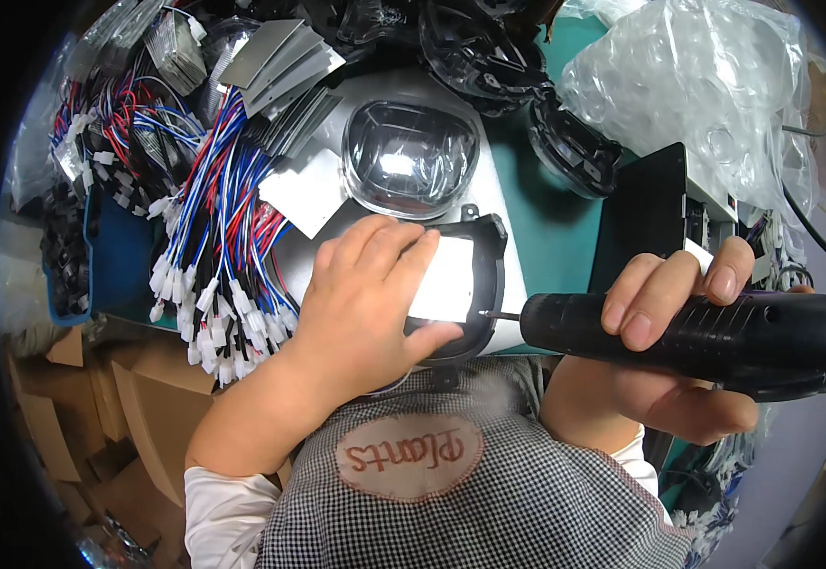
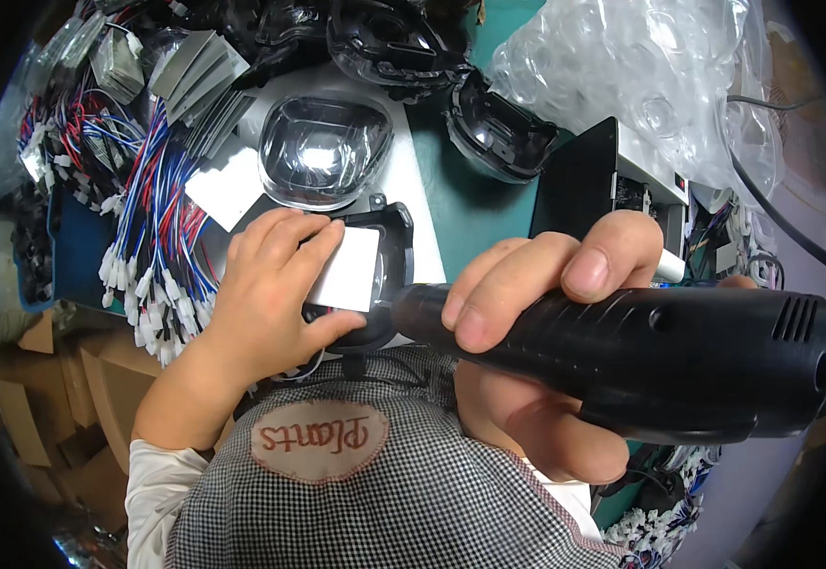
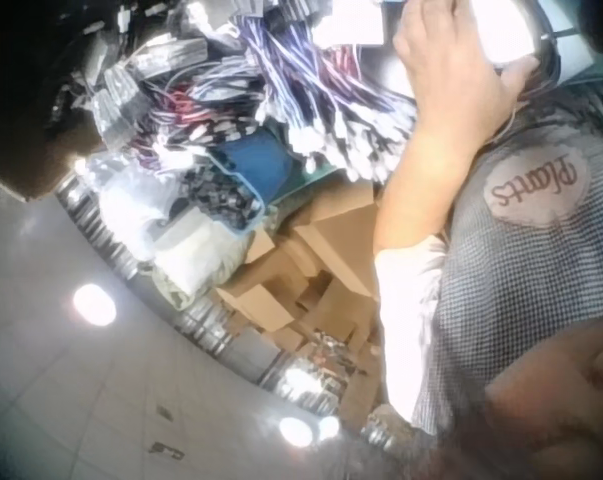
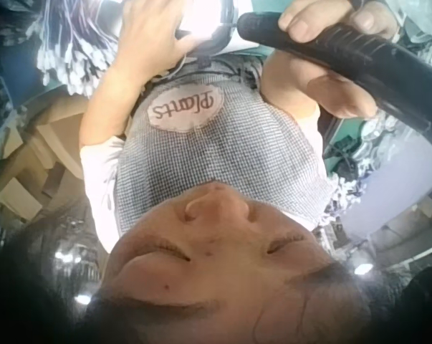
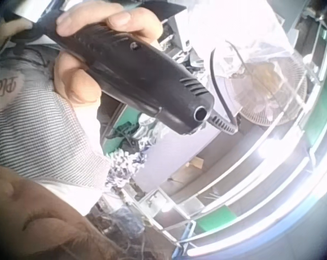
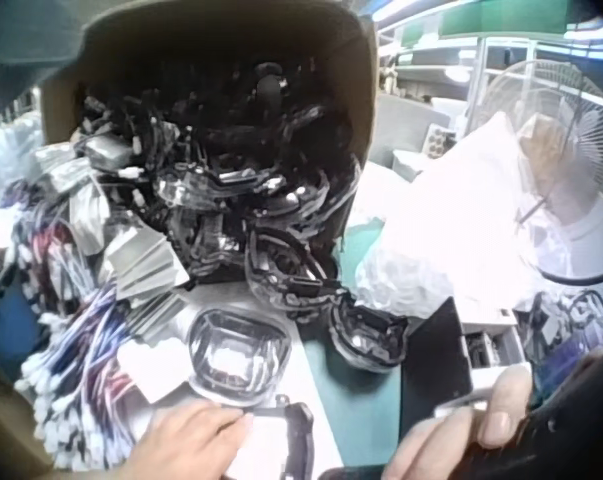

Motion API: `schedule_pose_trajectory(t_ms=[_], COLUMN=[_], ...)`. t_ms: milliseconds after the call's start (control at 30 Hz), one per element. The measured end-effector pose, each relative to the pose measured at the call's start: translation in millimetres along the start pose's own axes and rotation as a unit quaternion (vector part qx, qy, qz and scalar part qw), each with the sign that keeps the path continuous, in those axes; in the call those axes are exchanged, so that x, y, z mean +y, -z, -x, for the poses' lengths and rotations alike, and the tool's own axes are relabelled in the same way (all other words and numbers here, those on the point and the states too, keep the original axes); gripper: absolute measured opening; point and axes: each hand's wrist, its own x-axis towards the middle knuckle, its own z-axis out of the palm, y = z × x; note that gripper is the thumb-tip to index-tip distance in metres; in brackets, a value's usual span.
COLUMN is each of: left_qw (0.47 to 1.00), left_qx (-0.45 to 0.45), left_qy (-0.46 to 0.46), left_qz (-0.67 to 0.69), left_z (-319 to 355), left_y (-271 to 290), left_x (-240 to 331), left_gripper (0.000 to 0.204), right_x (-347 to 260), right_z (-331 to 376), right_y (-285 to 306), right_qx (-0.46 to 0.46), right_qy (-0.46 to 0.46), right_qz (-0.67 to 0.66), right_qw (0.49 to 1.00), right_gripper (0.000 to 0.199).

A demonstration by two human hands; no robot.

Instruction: The person installs a bit into an electric screwdriver, unpacks and separates wire harness assemblies, places a lens and an LED panel into a headlight frame by hand, and fastens screws using the electric screwdriver.

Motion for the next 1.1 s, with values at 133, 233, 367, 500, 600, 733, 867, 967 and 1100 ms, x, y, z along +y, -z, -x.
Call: schedule_pose_trajectory(t_ms=[133, 233, 367, 500, 600, 733, 867, 967, 1100], left_qw=[1.0, 1.0, 0.999, 0.994, 0.995, 0.998, 0.999, 0.999, 0.997], left_qx=[-0.003, -0.009, -0.033, -0.047, -0.066, -0.021, 0.002, 0.019, 0.051], left_qy=[0.017, 0.008, -0.017, -0.046, -0.045, -0.032, -0.014, 0.003, 0.032], left_qz=[0.006, 0.001, -0.039, -0.084, -0.062, -0.045, -0.041, -0.045, -0.038], left_z=[1, 2, 4, 1, -2, -2, -2, -4, -6], left_y=[-6, -5, -4, -2, -1, -2, -5, -6, -10], left_x=[-2, -2, -2, -2, -3, -3, -1, 4, 10], left_gripper=[0.077, 0.073, 0.07, 0.07, 0.071, 0.076, 0.081, 0.083, 0.08], right_x=[-1, 3, -5, -9, -8, -9, -9, -9, 1], right_z=[2, 3, -1, -2, -2, -1, 1, 2, 4], right_y=[2, 1, 5, 8, 7, 8, 10, 10, 1], right_qx=[-0.014, -0.005, -0.004, 0.0, -0.002, 0.0, 0.008, -0.003, 0.028], right_qy=[-0.018, -0.016, -0.018, -0.015, -0.017, -0.018, -0.013, -0.023, -0.011], right_qz=[0.008, 0.013, 0.011, 0.017, 0.019, 0.017, 0.014, 0.026, 0.038], right_qw=[1.0, 1.0, 1.0, 1.0, 1.0, 1.0, 1.0, 0.999, 0.999], right_gripper=[0.075, 0.076, 0.075, 0.074, 0.074, 0.072, 0.073, 0.073, 0.074])
